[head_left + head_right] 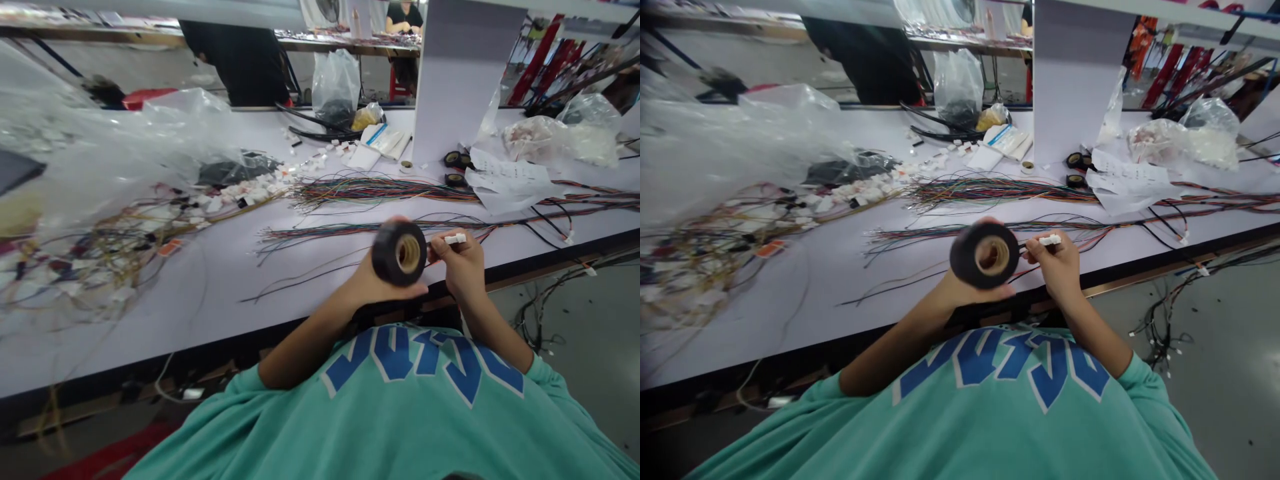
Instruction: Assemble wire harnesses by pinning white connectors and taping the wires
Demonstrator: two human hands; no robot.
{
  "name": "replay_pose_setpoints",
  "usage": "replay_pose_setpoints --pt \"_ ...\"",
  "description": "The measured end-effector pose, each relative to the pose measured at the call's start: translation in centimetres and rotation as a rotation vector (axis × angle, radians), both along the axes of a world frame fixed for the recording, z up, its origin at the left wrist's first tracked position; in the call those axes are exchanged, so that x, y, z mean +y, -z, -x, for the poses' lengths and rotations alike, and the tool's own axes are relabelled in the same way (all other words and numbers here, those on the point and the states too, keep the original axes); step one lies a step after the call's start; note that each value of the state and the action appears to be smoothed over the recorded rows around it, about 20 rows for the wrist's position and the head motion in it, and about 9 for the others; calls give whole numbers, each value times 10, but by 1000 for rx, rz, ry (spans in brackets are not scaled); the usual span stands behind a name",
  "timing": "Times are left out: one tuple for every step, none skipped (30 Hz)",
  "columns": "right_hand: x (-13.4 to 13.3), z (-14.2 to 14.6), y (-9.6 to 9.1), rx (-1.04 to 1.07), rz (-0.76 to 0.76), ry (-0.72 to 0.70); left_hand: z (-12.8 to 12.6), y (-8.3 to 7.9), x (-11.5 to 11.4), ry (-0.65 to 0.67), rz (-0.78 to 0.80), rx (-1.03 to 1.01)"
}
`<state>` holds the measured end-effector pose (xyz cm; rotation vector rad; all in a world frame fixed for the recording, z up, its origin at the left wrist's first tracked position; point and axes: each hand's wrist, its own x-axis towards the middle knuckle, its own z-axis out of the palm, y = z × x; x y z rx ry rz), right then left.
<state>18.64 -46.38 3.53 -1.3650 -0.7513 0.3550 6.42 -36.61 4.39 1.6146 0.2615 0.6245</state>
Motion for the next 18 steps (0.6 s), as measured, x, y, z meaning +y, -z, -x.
replay_pose_setpoints --pt "0 -2 -1 53 -7 -30 4 0 0 28 -152 14" --pt "-2 -5 -2 65 -10 -57 7 -1 1 79 -276 37" --pt "-3 -6 -4 41 -4 -83 8 -1 1 122 -363 65" --pt "-5 -7 -6 -4 7 -102 8 -1 2 127 -411 93" --pt "-7 -7 -8 -54 20 -113 6 -1 2 82 -429 115" --pt "-9 -6 -9 -93 25 -116 3 0 1 1 -435 134" --pt "-9 -5 -10 -104 19 -115 -1 1 0 -95 -441 143" --pt "-9 -3 -9 -78 4 -121 -5 2 -1 -190 -449 138" --pt "-8 0 -8 -24 -17 -141 -10 4 -3 -260 -465 120" --pt "-6 2 -6 37 -37 -174 -13 5 -4 -300 -487 93" --pt "-4 4 -4 86 -50 -217 -16 7 -6 -318 -505 63" --pt "-1 6 -2 106 -52 -256 -17 8 -8 -333 -510 33" --pt "0 7 0 83 -43 -274 -18 9 -10 -347 -503 8" --pt "2 7 1 16 -30 -258 -18 9 -13 -357 -484 -10" --pt "2 7 1 -82 -20 -203 -17 9 -15 -366 -447 -21" --pt "2 6 1 -195 -16 -123 -16 8 -17 -376 -385 -29" --pt "2 5 1 -311 -16 -37 -15 6 -18 -385 -297 -38" --pt "1 4 1 -420 -22 39 -14 4 -17 -388 -186 -43"
